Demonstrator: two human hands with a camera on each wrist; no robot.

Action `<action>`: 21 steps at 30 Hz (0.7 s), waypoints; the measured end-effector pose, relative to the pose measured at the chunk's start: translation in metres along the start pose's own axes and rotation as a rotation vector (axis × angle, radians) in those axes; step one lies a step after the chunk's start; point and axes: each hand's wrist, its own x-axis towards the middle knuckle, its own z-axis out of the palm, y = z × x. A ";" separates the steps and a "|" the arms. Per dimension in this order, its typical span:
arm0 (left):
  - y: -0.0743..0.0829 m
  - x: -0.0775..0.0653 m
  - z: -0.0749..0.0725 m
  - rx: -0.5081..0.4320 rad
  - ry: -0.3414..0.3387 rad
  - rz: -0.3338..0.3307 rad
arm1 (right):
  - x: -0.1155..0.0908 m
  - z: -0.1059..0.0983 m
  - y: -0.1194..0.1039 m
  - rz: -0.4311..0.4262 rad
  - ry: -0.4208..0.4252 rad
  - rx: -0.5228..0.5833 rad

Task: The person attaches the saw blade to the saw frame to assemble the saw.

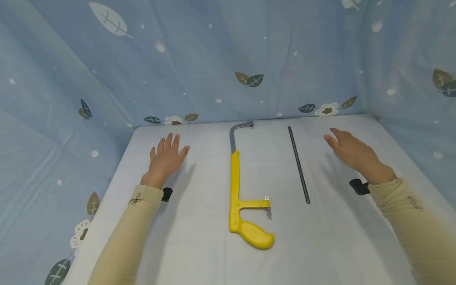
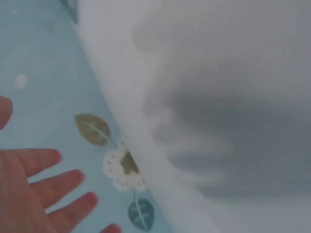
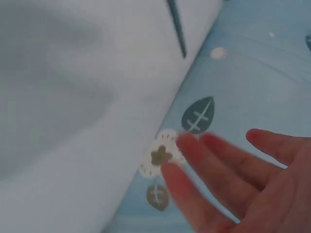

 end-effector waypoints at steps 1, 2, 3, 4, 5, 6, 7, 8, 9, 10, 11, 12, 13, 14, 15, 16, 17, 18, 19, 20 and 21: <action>0.003 -0.001 0.001 -0.017 0.018 -0.004 | -0.001 0.001 -0.001 0.007 -0.009 0.054; 0.006 -0.003 0.002 -0.044 0.029 -0.007 | -0.002 0.003 -0.003 0.008 -0.011 0.095; 0.010 -0.005 0.003 -0.076 0.035 -0.010 | -0.004 0.005 -0.003 0.009 -0.005 0.129; 0.015 -0.008 0.004 -0.108 0.035 -0.011 | -0.005 0.008 -0.004 0.008 0.008 0.156; 0.019 -0.010 0.005 -0.140 0.034 -0.012 | -0.007 0.010 -0.004 0.009 0.026 0.187; 0.024 -0.013 0.007 -0.175 0.029 -0.015 | -0.009 0.013 -0.004 0.012 0.043 0.214; 0.029 -0.015 0.009 -0.206 0.013 -0.018 | -0.010 0.017 -0.004 0.018 0.047 0.241; 0.033 -0.018 0.012 -0.232 -0.003 -0.019 | -0.011 0.021 -0.005 0.020 0.052 0.264; 0.037 -0.020 0.015 -0.251 -0.011 -0.018 | -0.012 0.025 -0.005 0.028 0.060 0.284; 0.041 -0.022 0.018 -0.269 -0.021 -0.016 | -0.013 0.029 -0.006 0.035 0.063 0.302; 0.044 -0.023 0.021 -0.290 -0.032 -0.020 | -0.013 0.033 -0.007 0.044 0.064 0.325; 0.048 -0.025 0.024 -0.317 -0.047 -0.023 | -0.014 0.037 -0.008 0.054 0.058 0.346; 0.052 -0.027 0.027 -0.345 -0.067 -0.024 | -0.013 0.042 -0.009 0.063 0.044 0.370; 0.055 -0.028 0.030 -0.369 -0.081 -0.026 | -0.013 0.046 -0.010 0.069 0.035 0.390; 0.059 -0.030 0.033 -0.391 -0.094 -0.030 | -0.013 0.050 -0.011 0.080 0.026 0.412; 0.064 -0.031 0.036 -0.416 -0.110 -0.033 | -0.012 0.054 -0.012 0.091 0.017 0.428; 0.068 -0.032 0.039 -0.437 -0.123 -0.038 | -0.011 0.057 -0.013 0.105 0.006 0.446; 0.073 -0.034 0.041 -0.452 -0.137 -0.036 | -0.010 0.061 -0.014 0.120 -0.007 0.458; 0.077 -0.034 0.044 -0.458 -0.152 -0.031 | -0.010 0.064 -0.015 0.146 -0.015 0.471; 0.081 -0.035 0.046 -0.462 -0.163 -0.027 | -0.009 0.067 -0.015 0.164 -0.021 0.478; 0.085 -0.036 0.048 -0.466 -0.177 -0.021 | -0.008 0.069 -0.015 0.180 -0.030 0.490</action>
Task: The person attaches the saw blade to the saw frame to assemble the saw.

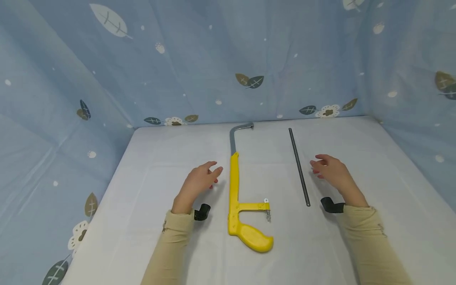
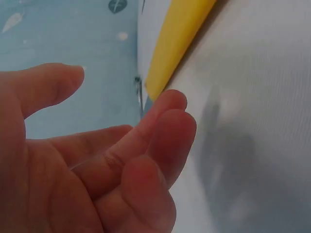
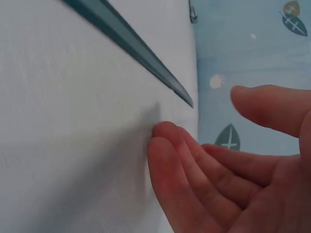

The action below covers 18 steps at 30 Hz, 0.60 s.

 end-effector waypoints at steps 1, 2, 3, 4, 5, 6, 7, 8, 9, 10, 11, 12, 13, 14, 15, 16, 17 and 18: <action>0.002 0.000 0.003 0.000 -0.017 0.006 | 0.001 0.003 0.000 0.019 -0.003 0.001; 0.004 0.000 0.006 0.003 -0.032 0.006 | 0.001 0.005 0.000 0.033 -0.006 0.003; 0.005 0.000 0.009 0.005 -0.045 0.007 | 0.002 0.007 0.000 0.043 -0.010 -0.003; 0.006 -0.001 0.011 0.011 -0.058 0.005 | 0.002 0.009 0.000 0.053 -0.012 -0.014; 0.007 -0.001 0.013 0.016 -0.068 0.000 | 0.002 0.011 -0.001 0.053 -0.021 -0.031; 0.008 -0.001 0.015 0.022 -0.078 -0.006 | 0.002 0.013 -0.003 0.056 -0.026 -0.048; 0.008 -0.001 0.017 0.029 -0.088 -0.009 | 0.001 0.015 -0.004 0.057 -0.025 -0.078; 0.009 -0.002 0.019 0.036 -0.098 -0.017 | 0.000 0.018 -0.005 0.051 -0.026 -0.099; 0.009 -0.002 0.022 0.046 -0.109 -0.020 | -0.001 0.020 -0.007 0.046 -0.025 -0.122; 0.010 -0.002 0.024 0.061 -0.121 -0.023 | -0.002 0.023 -0.008 0.038 -0.017 -0.148; 0.010 -0.002 0.026 0.077 -0.132 -0.024 | -0.004 0.026 -0.009 0.025 -0.008 -0.173; 0.010 -0.003 0.027 0.090 -0.143 -0.022 | -0.005 0.028 -0.011 0.011 0.001 -0.198; 0.010 -0.003 0.029 0.101 -0.152 -0.020 | -0.006 0.031 -0.011 -0.001 0.013 -0.226; 0.010 -0.003 0.031 0.111 -0.157 -0.022 | -0.007 0.033 -0.012 -0.020 0.023 -0.243; 0.010 -0.002 0.032 0.117 -0.164 -0.021 | -0.007 0.035 -0.013 -0.038 0.034 -0.263; 0.009 -0.002 0.033 0.123 -0.169 -0.019 | -0.008 0.037 -0.014 -0.057 0.042 -0.276; 0.009 -0.002 0.033 0.127 -0.173 -0.019 | -0.007 0.038 -0.014 -0.074 0.045 -0.285; 0.008 -0.002 0.033 0.127 -0.175 -0.019 | -0.007 0.040 -0.015 -0.087 0.046 -0.287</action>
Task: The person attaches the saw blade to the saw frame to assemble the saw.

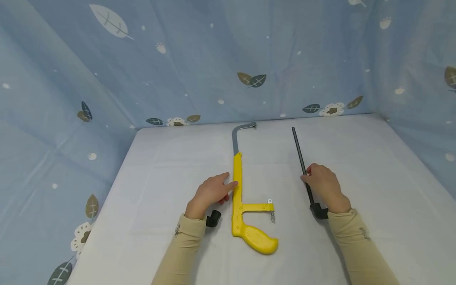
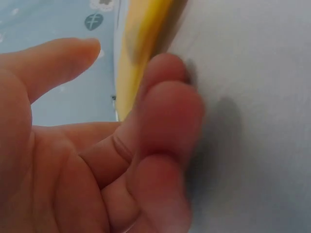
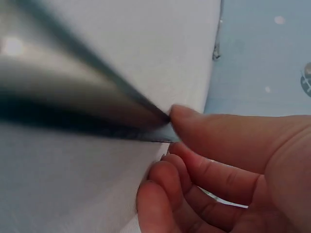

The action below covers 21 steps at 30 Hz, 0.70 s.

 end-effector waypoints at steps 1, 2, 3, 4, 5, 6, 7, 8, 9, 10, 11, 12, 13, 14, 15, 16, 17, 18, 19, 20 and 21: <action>0.000 0.000 0.001 -0.002 -0.001 0.000 | 0.000 0.001 -0.001 -0.013 0.004 -0.004; 0.000 0.000 0.001 -0.002 -0.003 0.002 | 0.000 0.001 -0.001 -0.024 0.004 -0.007; 0.001 0.000 0.002 -0.001 -0.005 0.008 | 0.000 0.001 -0.002 -0.025 0.002 -0.007; 0.001 -0.001 0.002 -0.001 -0.004 0.012 | 0.000 0.001 -0.002 -0.024 -0.005 -0.006; 0.001 -0.001 0.002 0.002 -0.003 0.018 | 0.001 0.001 -0.002 -0.022 -0.013 -0.004; 0.002 -0.002 0.002 0.002 -0.002 0.025 | 0.001 0.001 -0.002 -0.018 -0.026 0.003; 0.003 -0.002 0.002 0.004 -0.001 0.031 | 0.001 0.000 -0.003 -0.014 -0.038 0.009; 0.003 -0.003 0.003 0.004 -0.002 0.039 | 0.001 -0.001 -0.004 -0.008 -0.051 0.016; 0.003 -0.003 0.003 0.006 -0.004 0.044 | 0.001 -0.001 -0.004 -0.004 -0.063 0.022; 0.003 -0.004 0.003 0.008 -0.005 0.046 | 0.001 -0.001 -0.005 -0.002 -0.075 0.026; 0.003 -0.004 0.003 0.010 -0.006 0.046 | 0.001 -0.002 -0.006 0.001 -0.086 0.030; 0.003 -0.004 0.003 0.009 -0.007 0.048 | 0.001 -0.003 -0.006 0.007 -0.098 0.030; 0.003 -0.004 0.004 0.004 -0.010 0.050 | 0.000 -0.003 -0.007 0.015 -0.109 0.027; 0.003 -0.004 0.004 0.000 -0.012 0.053 | 0.000 -0.004 -0.007 0.020 -0.120 0.021; 0.004 -0.005 0.004 -0.001 -0.015 0.057 | -0.001 -0.005 -0.007 0.026 -0.133 0.015; 0.004 -0.004 0.005 0.000 -0.015 0.063 | -0.001 -0.006 -0.007 0.033 -0.146 0.009; 0.004 -0.004 0.005 0.000 -0.013 0.071 | -0.002 -0.007 -0.007 0.041 -0.159 0.003; 0.005 -0.004 0.005 -0.002 -0.013 0.080 | -0.003 -0.008 -0.008 0.046 -0.168 -0.006; 0.005 -0.004 0.006 0.002 -0.012 0.085 | -0.004 -0.008 -0.008 0.047 -0.175 -0.012; 0.005 -0.004 0.006 0.004 -0.010 0.092 | -0.004 -0.009 -0.009 0.045 -0.181 -0.016; 0.005 -0.003 0.007 0.005 -0.009 0.096 | -0.005 -0.010 -0.009 0.042 -0.185 -0.018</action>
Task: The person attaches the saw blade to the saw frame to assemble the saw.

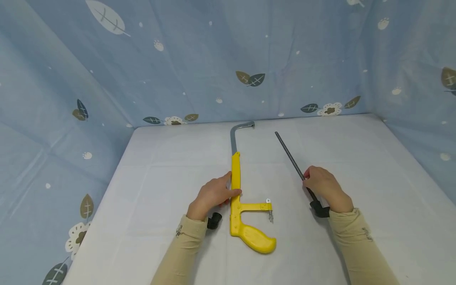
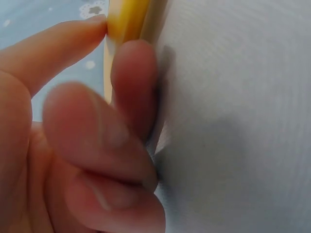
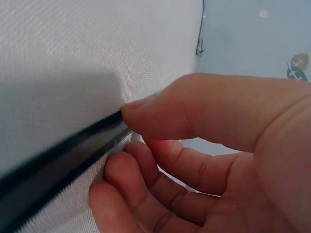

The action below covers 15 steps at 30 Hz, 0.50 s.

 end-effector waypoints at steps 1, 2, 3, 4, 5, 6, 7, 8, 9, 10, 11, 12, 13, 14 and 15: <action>0.000 0.000 0.000 0.001 0.002 0.001 | -0.001 0.000 -0.001 -0.004 -0.003 -0.002; 0.000 0.001 0.000 -0.001 0.003 0.003 | -0.001 -0.001 -0.002 -0.005 -0.007 0.000; -0.001 0.001 0.001 -0.003 0.001 0.002 | -0.002 -0.001 -0.002 -0.007 -0.010 0.001; -0.001 0.001 0.001 -0.004 -0.001 0.001 | -0.002 -0.001 -0.003 -0.009 -0.012 0.000; -0.001 0.001 0.001 -0.008 -0.002 0.004 | -0.003 -0.001 -0.004 -0.008 -0.015 0.003; -0.001 0.002 0.002 -0.008 -0.002 0.004 | -0.003 -0.001 -0.004 -0.007 -0.017 0.008; -0.001 0.002 0.002 -0.008 -0.003 0.005 | -0.003 -0.001 -0.004 -0.003 -0.017 0.014; -0.001 0.002 0.002 -0.008 -0.003 0.007 | -0.004 -0.001 -0.004 0.002 -0.016 0.023; -0.001 0.002 0.002 -0.010 -0.003 0.008 | -0.004 -0.001 -0.004 0.003 -0.011 0.027; -0.001 0.002 0.002 -0.011 -0.003 0.008 | -0.004 -0.001 -0.004 0.000 -0.006 0.029; -0.001 0.002 0.002 -0.012 -0.002 0.007 | -0.004 -0.001 -0.003 -0.002 -0.002 0.027; -0.001 0.002 0.002 -0.015 -0.001 0.006 | -0.004 -0.001 -0.003 -0.009 0.002 0.014; 0.000 0.001 0.002 -0.018 -0.001 0.005 | -0.004 -0.001 -0.003 -0.019 0.005 -0.007; 0.000 0.001 0.002 -0.021 -0.002 0.004 | -0.004 -0.001 -0.004 -0.026 0.007 -0.030; 0.000 0.001 0.002 -0.021 -0.002 0.004 | -0.004 0.000 -0.004 -0.036 0.010 -0.055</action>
